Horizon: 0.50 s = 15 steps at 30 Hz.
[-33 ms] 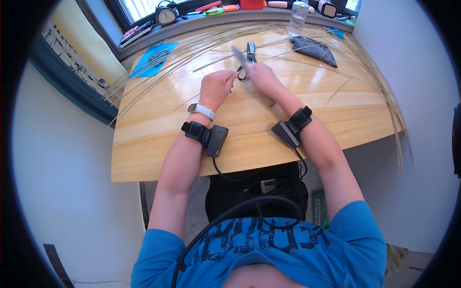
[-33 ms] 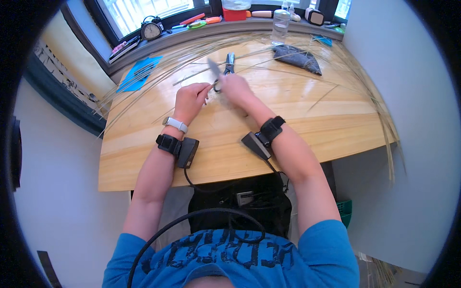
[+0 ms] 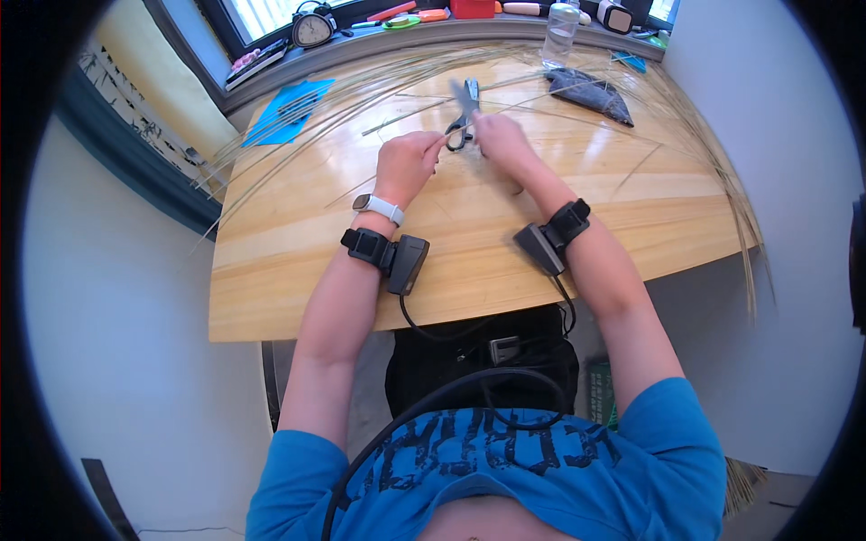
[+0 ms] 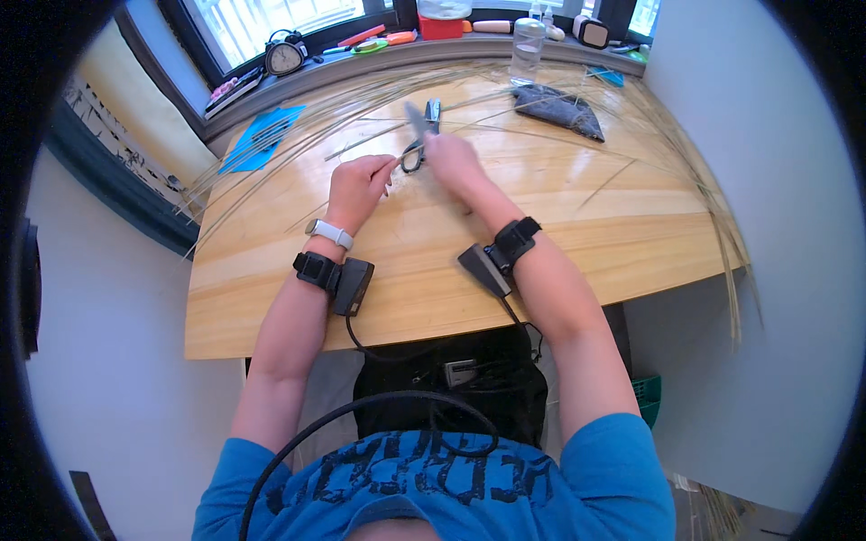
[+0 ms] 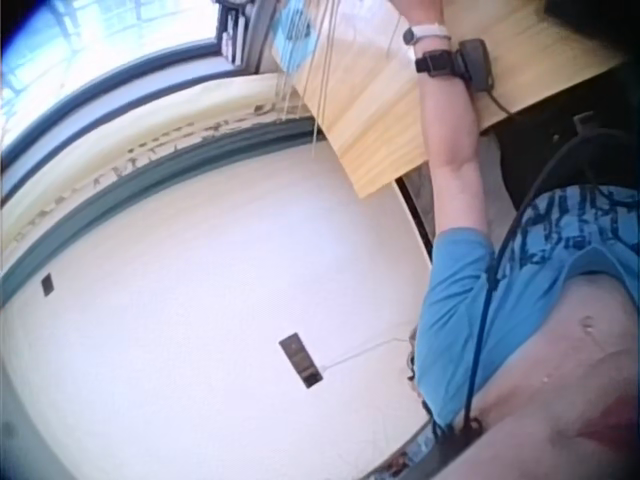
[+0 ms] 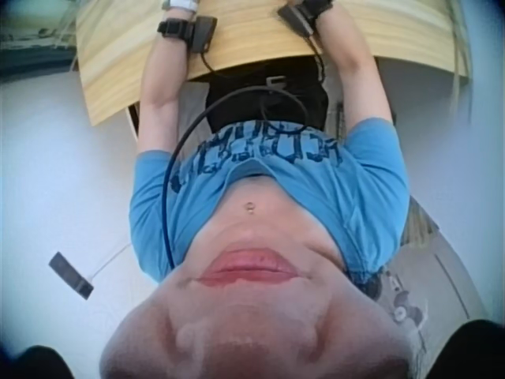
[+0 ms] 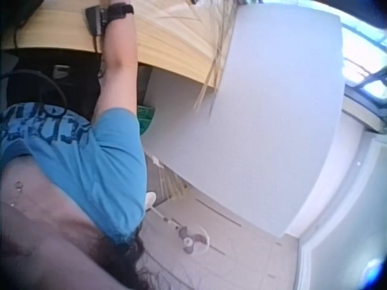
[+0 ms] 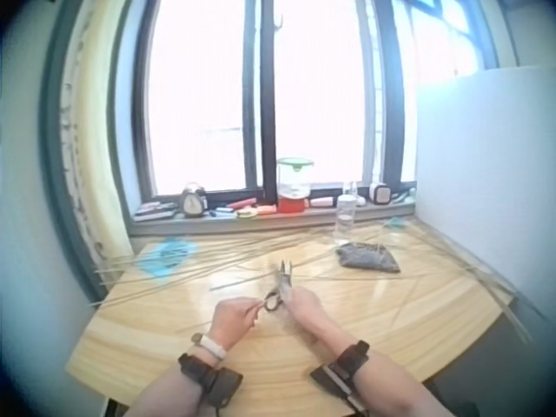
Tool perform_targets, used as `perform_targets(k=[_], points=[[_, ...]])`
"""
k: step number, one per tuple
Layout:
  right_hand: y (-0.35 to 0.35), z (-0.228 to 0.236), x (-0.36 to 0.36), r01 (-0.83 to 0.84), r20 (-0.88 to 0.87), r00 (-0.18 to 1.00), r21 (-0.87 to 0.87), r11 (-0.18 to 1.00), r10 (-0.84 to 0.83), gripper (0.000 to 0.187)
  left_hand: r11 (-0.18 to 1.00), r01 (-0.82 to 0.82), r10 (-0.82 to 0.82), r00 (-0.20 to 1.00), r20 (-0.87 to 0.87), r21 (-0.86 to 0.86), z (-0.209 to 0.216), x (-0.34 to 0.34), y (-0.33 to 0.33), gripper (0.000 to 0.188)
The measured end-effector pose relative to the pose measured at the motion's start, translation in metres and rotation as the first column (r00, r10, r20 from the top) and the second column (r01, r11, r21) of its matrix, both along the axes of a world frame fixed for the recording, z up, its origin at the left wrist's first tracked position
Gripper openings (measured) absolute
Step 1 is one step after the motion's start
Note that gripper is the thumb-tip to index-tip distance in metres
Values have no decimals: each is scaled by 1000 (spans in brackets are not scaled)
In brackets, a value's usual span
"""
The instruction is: The person is using a knife to scrape and thin out reeds or bamboo strips on a wooden table.
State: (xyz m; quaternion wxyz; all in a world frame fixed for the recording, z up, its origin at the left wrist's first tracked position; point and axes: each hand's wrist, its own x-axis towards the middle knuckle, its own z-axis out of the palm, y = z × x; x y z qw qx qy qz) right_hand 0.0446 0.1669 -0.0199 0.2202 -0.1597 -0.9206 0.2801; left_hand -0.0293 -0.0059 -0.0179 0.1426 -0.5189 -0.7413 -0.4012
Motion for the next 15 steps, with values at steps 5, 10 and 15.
perform_targets(k=[5,10,15], points=[[5,-16,-6,-110,-4,994,210,972,113,46,1000,14,-13,998,68,-9,1,1,5,17],[5,9,7,36,74,997,33,999,-38,35,1000,1,-1,1000,4,16,1,1,1,18],[-15,-4,4,-109,-55,992,114,987,116,45,1000,-12,12,997,71,2,1,1,3,18]])
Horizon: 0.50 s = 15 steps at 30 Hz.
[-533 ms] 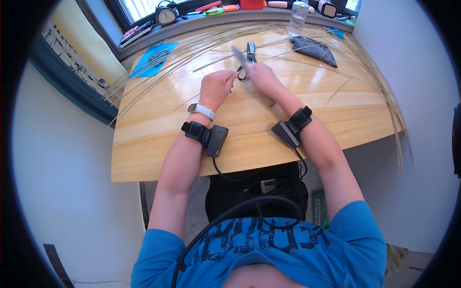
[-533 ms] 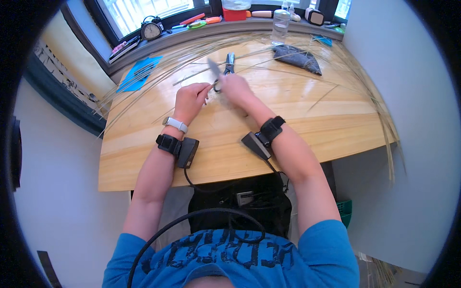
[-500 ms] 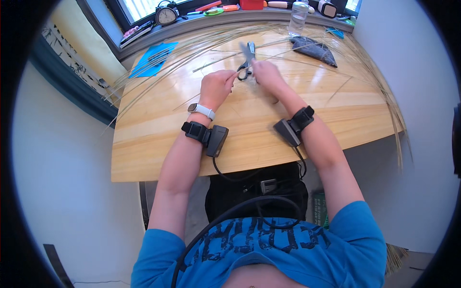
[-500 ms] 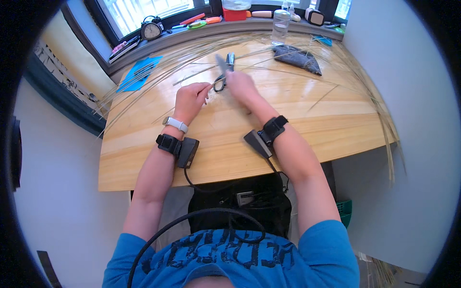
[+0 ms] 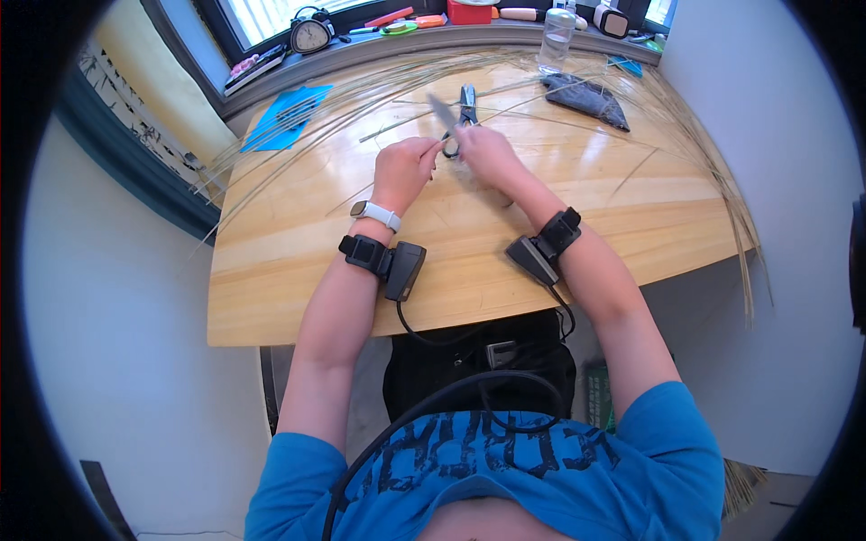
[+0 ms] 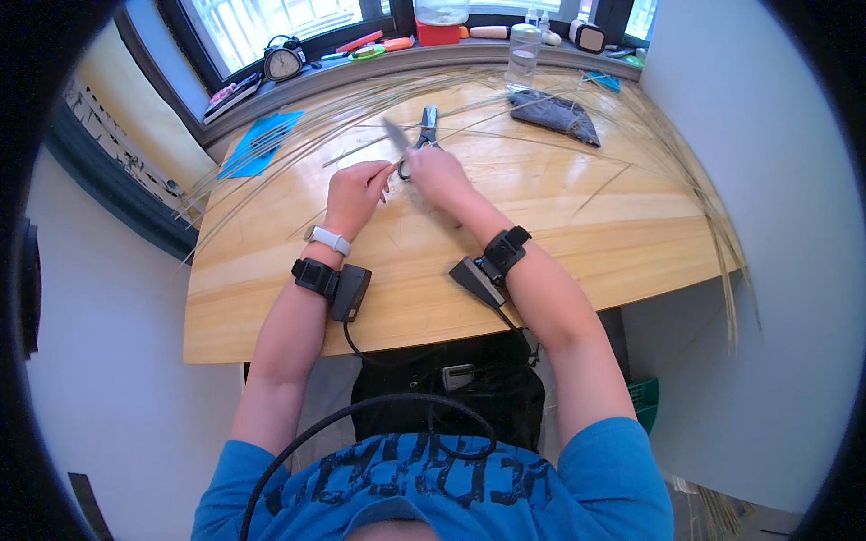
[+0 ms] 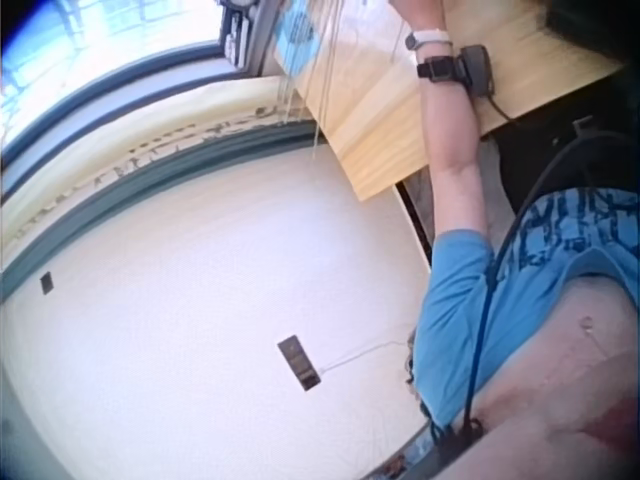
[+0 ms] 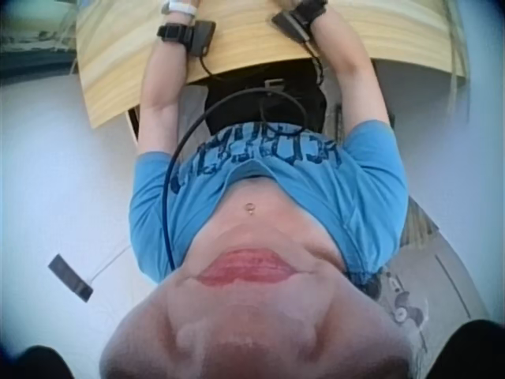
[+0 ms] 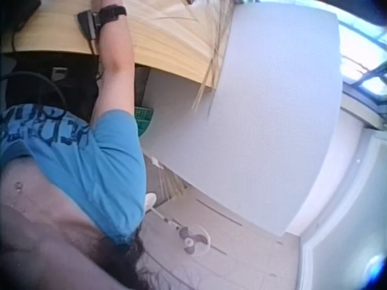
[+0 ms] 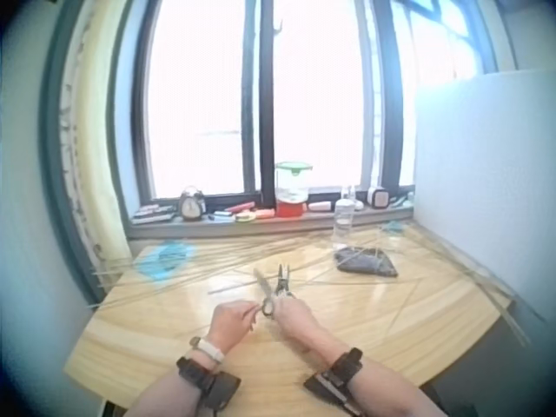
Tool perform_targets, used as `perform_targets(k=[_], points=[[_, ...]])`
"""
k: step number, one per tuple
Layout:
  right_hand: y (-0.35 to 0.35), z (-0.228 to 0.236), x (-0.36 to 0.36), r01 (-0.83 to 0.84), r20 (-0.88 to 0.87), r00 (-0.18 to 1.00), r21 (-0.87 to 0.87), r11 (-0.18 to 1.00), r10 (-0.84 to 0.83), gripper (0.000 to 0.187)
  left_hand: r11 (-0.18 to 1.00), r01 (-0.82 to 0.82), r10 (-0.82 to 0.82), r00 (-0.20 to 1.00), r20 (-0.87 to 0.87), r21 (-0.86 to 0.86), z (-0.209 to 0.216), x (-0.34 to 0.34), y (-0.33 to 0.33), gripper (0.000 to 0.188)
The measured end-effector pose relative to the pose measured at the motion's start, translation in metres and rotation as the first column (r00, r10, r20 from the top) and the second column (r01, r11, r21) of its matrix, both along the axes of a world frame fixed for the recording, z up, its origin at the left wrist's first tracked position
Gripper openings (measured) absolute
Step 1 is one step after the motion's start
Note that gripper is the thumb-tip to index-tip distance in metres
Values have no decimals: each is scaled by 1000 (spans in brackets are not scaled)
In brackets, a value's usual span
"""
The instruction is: The person is using a knife to scrape and thin out reeds or bamboo strips on a wooden table.
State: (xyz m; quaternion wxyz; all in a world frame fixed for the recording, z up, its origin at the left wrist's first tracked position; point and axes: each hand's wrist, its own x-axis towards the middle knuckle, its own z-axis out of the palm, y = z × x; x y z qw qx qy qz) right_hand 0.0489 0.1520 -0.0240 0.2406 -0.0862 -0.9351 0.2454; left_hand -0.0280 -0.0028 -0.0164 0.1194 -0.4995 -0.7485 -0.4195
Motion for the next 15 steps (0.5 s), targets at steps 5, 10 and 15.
perform_targets(k=[5,10,15], points=[[31,3,3,198,98,979,-262,945,-178,53,999,19,-25,991,133,45,-2,-1,-2,19],[16,5,1,103,109,991,-233,967,-79,51,1000,10,-17,970,241,27,0,0,-2,20],[19,15,7,137,132,986,-244,960,-107,48,999,16,-24,972,233,38,-1,0,-1,19]])
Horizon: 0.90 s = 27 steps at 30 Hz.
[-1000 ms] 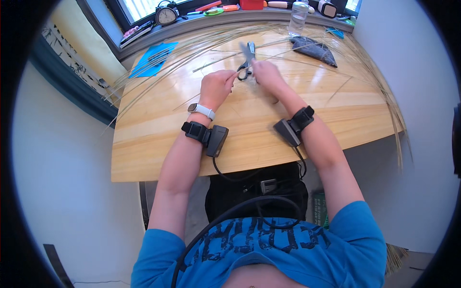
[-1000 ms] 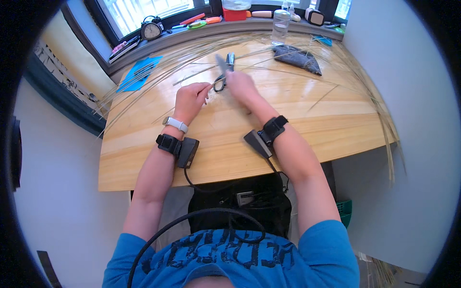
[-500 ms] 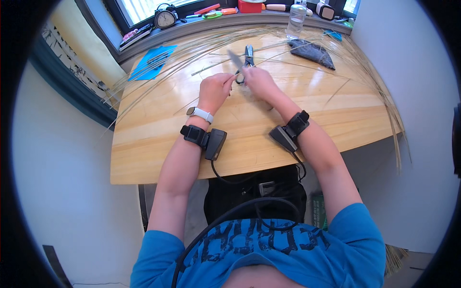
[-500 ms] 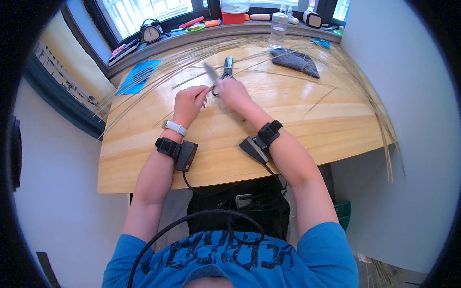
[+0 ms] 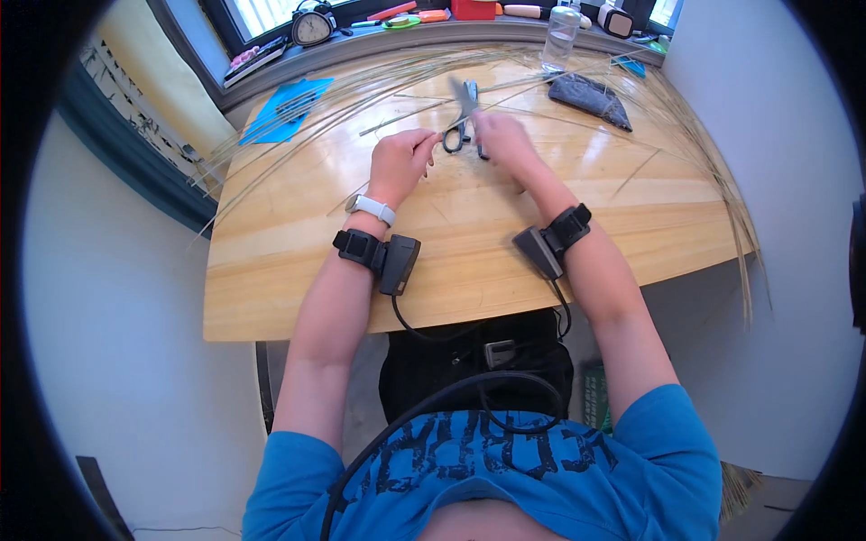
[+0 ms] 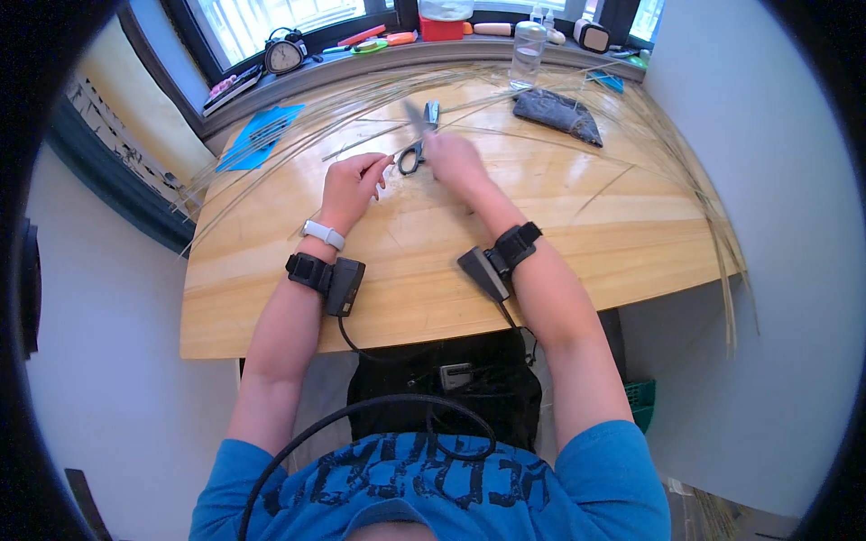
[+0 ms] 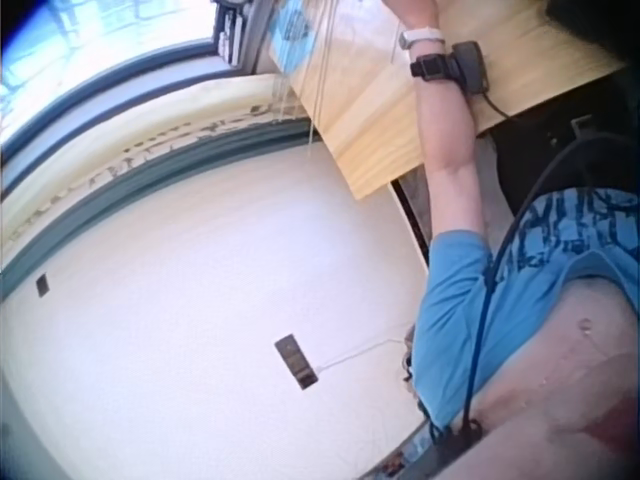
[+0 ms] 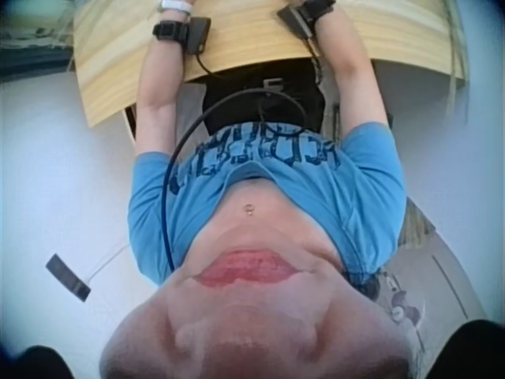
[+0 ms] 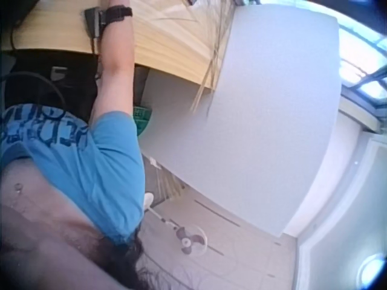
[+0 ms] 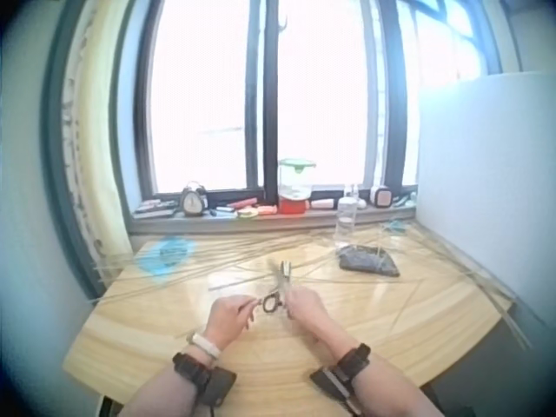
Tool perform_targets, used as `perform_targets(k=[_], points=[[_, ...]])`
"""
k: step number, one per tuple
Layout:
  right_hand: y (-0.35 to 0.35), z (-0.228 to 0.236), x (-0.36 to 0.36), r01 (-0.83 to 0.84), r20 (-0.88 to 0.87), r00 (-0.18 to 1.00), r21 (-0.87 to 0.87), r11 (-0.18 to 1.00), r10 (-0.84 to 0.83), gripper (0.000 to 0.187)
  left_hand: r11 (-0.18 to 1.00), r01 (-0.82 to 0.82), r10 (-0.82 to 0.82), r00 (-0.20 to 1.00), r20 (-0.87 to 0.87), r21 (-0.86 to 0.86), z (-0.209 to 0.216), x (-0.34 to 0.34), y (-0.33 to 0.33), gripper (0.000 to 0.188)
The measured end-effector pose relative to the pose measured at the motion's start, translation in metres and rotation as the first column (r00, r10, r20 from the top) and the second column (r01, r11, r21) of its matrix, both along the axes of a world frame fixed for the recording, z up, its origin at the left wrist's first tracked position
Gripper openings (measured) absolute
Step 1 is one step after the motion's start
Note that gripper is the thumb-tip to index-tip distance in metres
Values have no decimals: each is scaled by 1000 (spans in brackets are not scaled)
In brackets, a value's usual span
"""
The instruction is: The person is using a knife to scrape and thin out reeds or bamboo strips on a wooden table.
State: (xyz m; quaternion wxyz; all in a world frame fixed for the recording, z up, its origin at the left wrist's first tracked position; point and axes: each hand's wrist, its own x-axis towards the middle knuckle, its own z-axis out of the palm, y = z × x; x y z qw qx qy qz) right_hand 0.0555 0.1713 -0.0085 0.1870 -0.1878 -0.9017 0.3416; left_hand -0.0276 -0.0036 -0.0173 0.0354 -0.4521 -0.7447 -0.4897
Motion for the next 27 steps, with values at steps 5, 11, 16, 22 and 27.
perform_targets(k=[5,11,16,22,27], points=[[40,-6,5,157,-104,973,-362,919,-207,49,999,29,-31,999,41,45,4,3,1,20],[-30,22,11,-185,78,978,-110,977,194,40,997,45,-51,993,104,61,0,-1,-2,19],[44,5,10,89,-216,949,-512,854,-229,32,994,96,-104,979,177,55,7,4,0,20],[59,11,21,-188,-410,812,-857,479,-415,27,999,12,-6,985,-174,37,3,-1,-3,18],[40,11,16,-163,-402,840,-827,538,-363,26,993,-111,111,869,-482,29,11,2,-3,17]])
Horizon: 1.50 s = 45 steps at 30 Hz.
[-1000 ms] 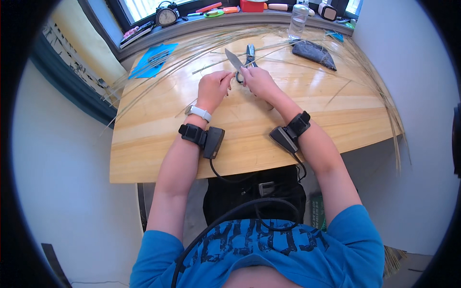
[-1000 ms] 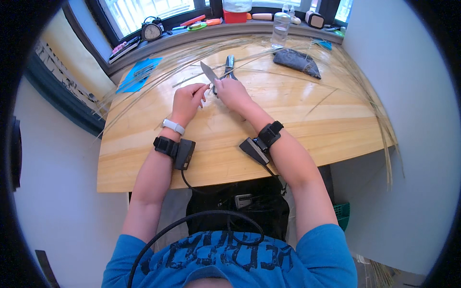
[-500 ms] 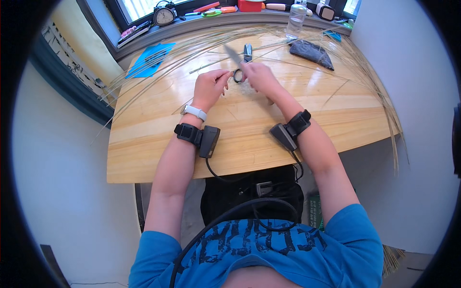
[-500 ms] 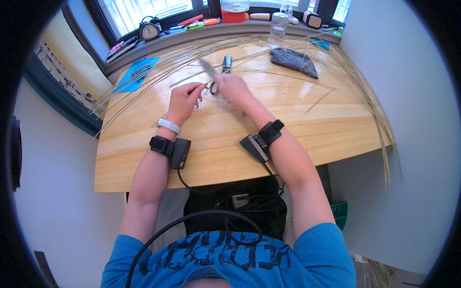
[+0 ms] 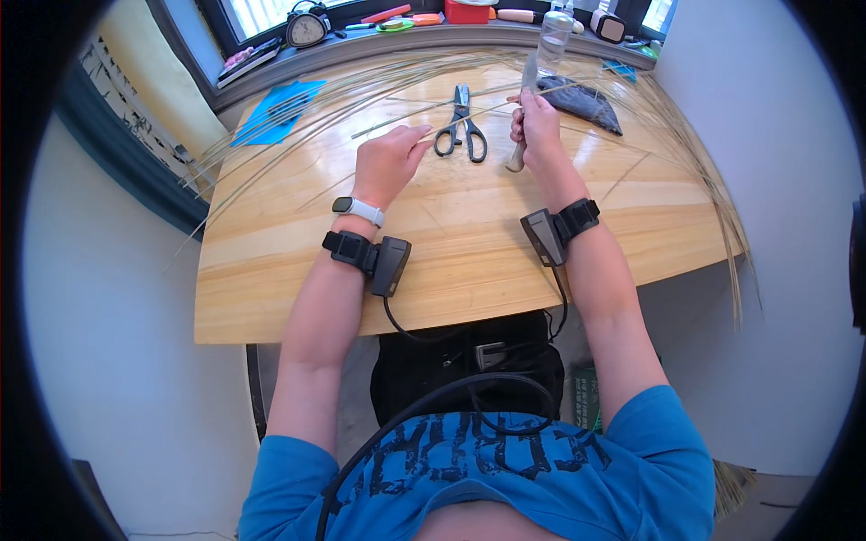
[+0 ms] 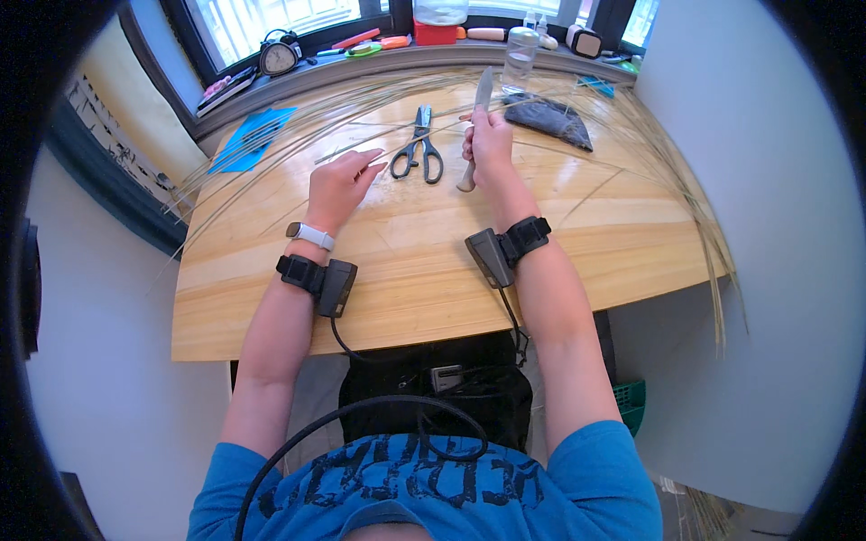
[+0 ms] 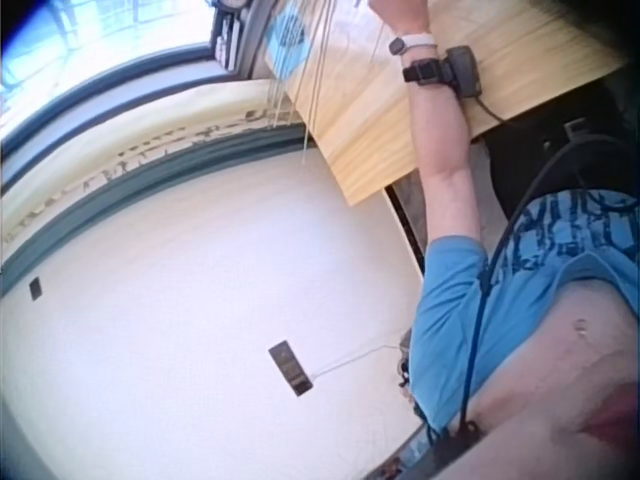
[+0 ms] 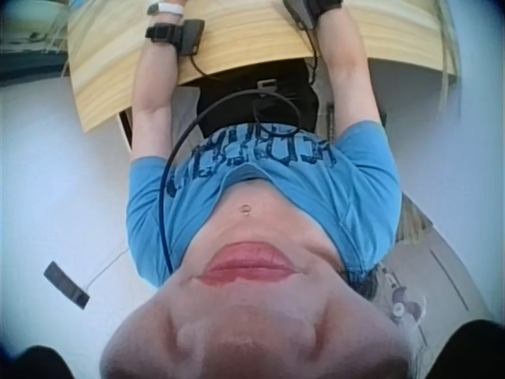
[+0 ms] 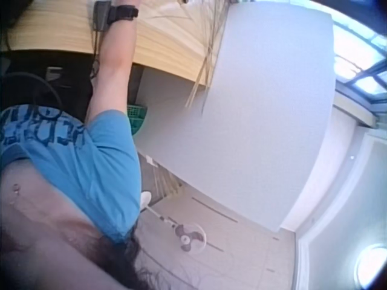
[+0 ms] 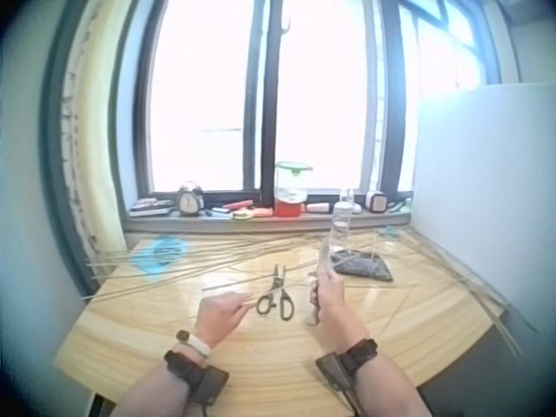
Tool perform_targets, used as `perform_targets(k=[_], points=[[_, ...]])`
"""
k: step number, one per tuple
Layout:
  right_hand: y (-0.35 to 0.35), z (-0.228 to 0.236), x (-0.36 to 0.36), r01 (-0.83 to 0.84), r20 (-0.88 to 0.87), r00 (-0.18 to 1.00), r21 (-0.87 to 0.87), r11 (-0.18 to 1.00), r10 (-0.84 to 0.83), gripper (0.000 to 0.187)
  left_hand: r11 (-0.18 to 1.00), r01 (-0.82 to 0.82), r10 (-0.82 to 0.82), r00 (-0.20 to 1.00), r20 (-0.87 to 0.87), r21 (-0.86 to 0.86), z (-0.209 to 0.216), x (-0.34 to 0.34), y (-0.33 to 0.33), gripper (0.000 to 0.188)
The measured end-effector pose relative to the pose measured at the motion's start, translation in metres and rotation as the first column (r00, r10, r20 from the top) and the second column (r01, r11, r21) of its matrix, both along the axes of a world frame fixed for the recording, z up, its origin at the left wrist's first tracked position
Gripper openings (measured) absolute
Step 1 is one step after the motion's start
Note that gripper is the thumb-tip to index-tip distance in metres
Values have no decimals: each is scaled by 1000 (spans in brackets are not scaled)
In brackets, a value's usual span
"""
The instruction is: The person is using a knife to scrape and thin out reeds or bamboo strips on a wooden table.
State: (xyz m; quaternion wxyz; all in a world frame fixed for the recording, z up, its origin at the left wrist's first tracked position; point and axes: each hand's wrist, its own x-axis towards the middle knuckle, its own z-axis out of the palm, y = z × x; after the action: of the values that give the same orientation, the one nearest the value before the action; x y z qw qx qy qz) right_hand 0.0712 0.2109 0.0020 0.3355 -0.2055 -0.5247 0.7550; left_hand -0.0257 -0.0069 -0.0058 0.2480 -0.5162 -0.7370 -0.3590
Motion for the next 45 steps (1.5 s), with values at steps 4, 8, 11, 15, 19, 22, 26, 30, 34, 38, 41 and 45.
perform_targets(k=[4,8,11,15,19,22,26,30,34,38,41,45], points=[[-18,3,-4,-32,69,997,118,992,23,27,1000,0,0,999,-43,-7,-3,-2,0,16],[-19,4,-6,15,170,982,353,935,-80,33,999,-26,24,997,-75,-19,-7,-6,0,14],[-13,-4,-9,67,224,940,618,784,-257,37,1000,-10,12,994,-111,19,-6,-6,2,13],[-43,-18,-19,-122,293,916,854,506,-274,37,999,-41,45,989,-140,28,-8,-7,3,11],[-67,-2,-12,-287,401,898,847,448,-184,38,998,-59,60,988,-144,7,-11,-10,-1,10],[-29,2,-7,-195,399,841,853,484,-365,39,996,-84,80,984,-157,-21,-7,-8,-2,9],[-15,-1,-6,-237,440,847,814,530,-298,38,996,-75,67,988,-141,-51,-7,-6,1,11],[-74,-4,-15,-352,433,897,824,444,-92,35,996,-59,49,988,-144,-68,-12,-8,-1,11],[-27,-18,-14,-145,265,900,931,336,-347,36,995,-63,52,991,-125,-80,-8,-7,0,11],[22,-7,-1,-7,329,940,283,959,-91,34,997,-29,20,993,-116,-71,-6,-7,1,10],[21,3,8,-13,65,998,-23,1000,15,28,998,66,-67,994,-83,-16,-1,-2,1,16],[22,4,8,34,20,999,57,998,-35,25,993,106,-105,994,8,-44,-1,0,0,17]])
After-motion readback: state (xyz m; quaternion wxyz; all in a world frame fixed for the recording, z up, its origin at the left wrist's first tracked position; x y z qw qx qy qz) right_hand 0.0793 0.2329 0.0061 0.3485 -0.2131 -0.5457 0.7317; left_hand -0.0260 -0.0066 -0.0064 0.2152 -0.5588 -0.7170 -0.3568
